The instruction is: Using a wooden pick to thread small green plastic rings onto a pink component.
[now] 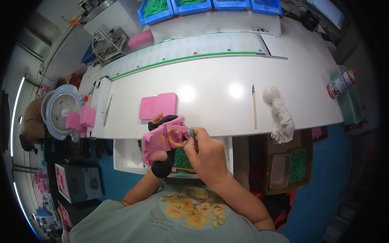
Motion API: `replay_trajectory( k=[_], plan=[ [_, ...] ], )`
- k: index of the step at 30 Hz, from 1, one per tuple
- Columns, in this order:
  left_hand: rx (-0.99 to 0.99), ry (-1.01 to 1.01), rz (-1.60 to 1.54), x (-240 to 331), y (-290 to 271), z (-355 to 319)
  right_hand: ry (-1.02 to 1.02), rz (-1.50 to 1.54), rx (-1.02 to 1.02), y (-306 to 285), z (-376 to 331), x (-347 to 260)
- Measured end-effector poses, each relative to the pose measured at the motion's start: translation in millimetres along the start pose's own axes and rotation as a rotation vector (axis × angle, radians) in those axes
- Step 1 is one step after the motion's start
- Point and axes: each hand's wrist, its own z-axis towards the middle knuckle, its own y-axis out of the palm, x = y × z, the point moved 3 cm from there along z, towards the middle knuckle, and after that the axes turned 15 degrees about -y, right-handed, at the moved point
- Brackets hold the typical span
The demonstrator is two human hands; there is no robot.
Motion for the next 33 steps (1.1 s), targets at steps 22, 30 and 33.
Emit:
replay_trajectory(
  k=[22,30,33],
  plan=[
    [-0.077,-0.365,-0.475,8,4,12,0.469,0.615,0.073,-49,3,17],
    [0.301,0.216,0.923,17,12,17,0.198,0.258,0.127,-67,-3,25],
    [0.280,0.218,0.972,17,16,22,0.154,0.186,0.109,-67,-8,22]
  ],
)
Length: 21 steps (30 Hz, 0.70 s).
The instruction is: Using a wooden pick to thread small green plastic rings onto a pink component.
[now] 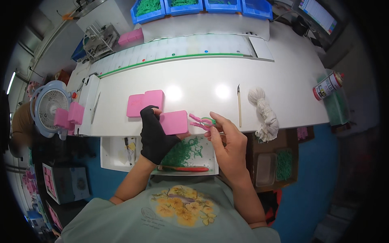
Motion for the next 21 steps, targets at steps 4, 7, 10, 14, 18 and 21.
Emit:
replay_trajectory(
  k=[4,7,10,14,18,21],
  plan=[
    [-0.013,0.155,0.149,3,-2,2,-0.104,-0.129,-0.059,6,-4,-6],
    [0.046,0.257,0.226,6,-2,0,-0.187,-0.290,-0.093,10,-7,-11],
    [-0.091,0.213,0.303,7,0,-3,-0.250,-0.400,-0.143,13,-9,-20],
    [-0.106,0.257,0.027,20,-18,-12,-0.361,-0.458,-0.162,13,-10,-24],
    [-0.255,0.241,-0.212,27,-19,-17,-0.391,-0.391,-0.216,21,-13,-22],
    [-0.370,0.176,-0.333,29,-18,-18,-0.408,-0.368,-0.231,25,-15,-21]
  ],
)
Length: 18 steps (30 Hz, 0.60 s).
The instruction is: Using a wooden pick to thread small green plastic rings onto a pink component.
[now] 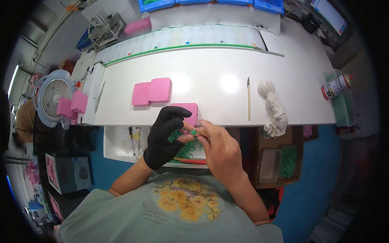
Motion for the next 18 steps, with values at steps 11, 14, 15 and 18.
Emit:
replay_trajectory(
  k=[11,14,15,18],
  plan=[
    [-0.029,-0.036,-0.015,-4.2,3.5,-3.7,-0.009,-0.003,-0.004,4.0,-5.8,2.7],
    [-0.029,-0.037,-0.006,-5.6,3.4,-4.9,0.008,0.007,-0.005,5.1,-8.0,4.1],
    [-0.029,-0.036,-0.006,-5.6,3.5,-5.1,0.026,0.021,-0.008,5.4,-8.7,4.7],
    [-0.020,-0.039,0.003,-5.6,3.8,-5.2,0.061,0.046,-0.011,6.1,-11.2,5.5]
  ],
)
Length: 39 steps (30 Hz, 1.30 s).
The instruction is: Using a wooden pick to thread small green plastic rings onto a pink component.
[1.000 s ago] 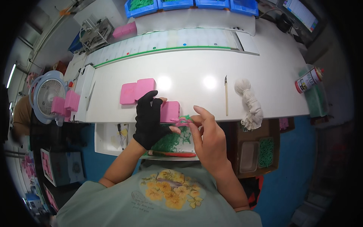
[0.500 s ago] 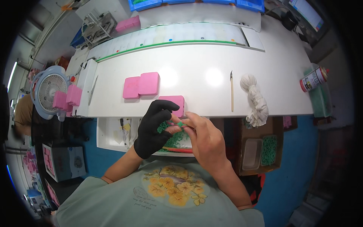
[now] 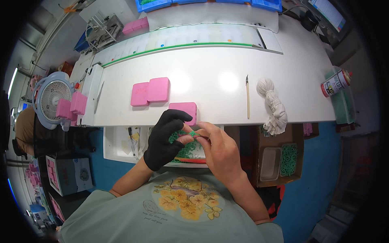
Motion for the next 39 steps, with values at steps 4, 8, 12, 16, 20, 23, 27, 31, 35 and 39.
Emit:
replay_trajectory(
  k=[4,8,12,16,20,23,27,31,35,39],
  plan=[
    [-0.009,-0.014,0.005,0,1,0,0.026,0.015,-0.002,1,-1,1],
    [-0.019,-0.029,-0.006,0,1,0,0.021,0.017,0.009,1,-2,1],
    [-0.013,-0.019,-0.007,-4,2,0,0.053,0.040,0.003,2,-3,2],
    [-0.016,-0.006,-0.014,-4,1,-1,0.082,0.068,0.004,3,-4,3],
    [-0.122,-0.115,-0.101,-3,0,-2,0.122,0.106,0.012,2,-6,4],
    [-0.200,-0.195,-0.247,-8,-1,-2,0.185,0.156,0.001,1,-7,6],
    [-0.279,-0.229,-0.324,-11,-3,-6,0.232,0.223,0.016,-1,-7,7],
    [-0.346,-0.300,-0.349,-13,-4,-8,0.228,0.239,0.011,-2,-4,7],
    [-0.363,-0.340,-0.323,-11,-4,-8,0.249,0.256,0.008,0,-3,7],
    [-0.279,-0.228,-0.319,-10,-2,-8,0.220,0.233,0.089,4,-3,7]
  ],
)
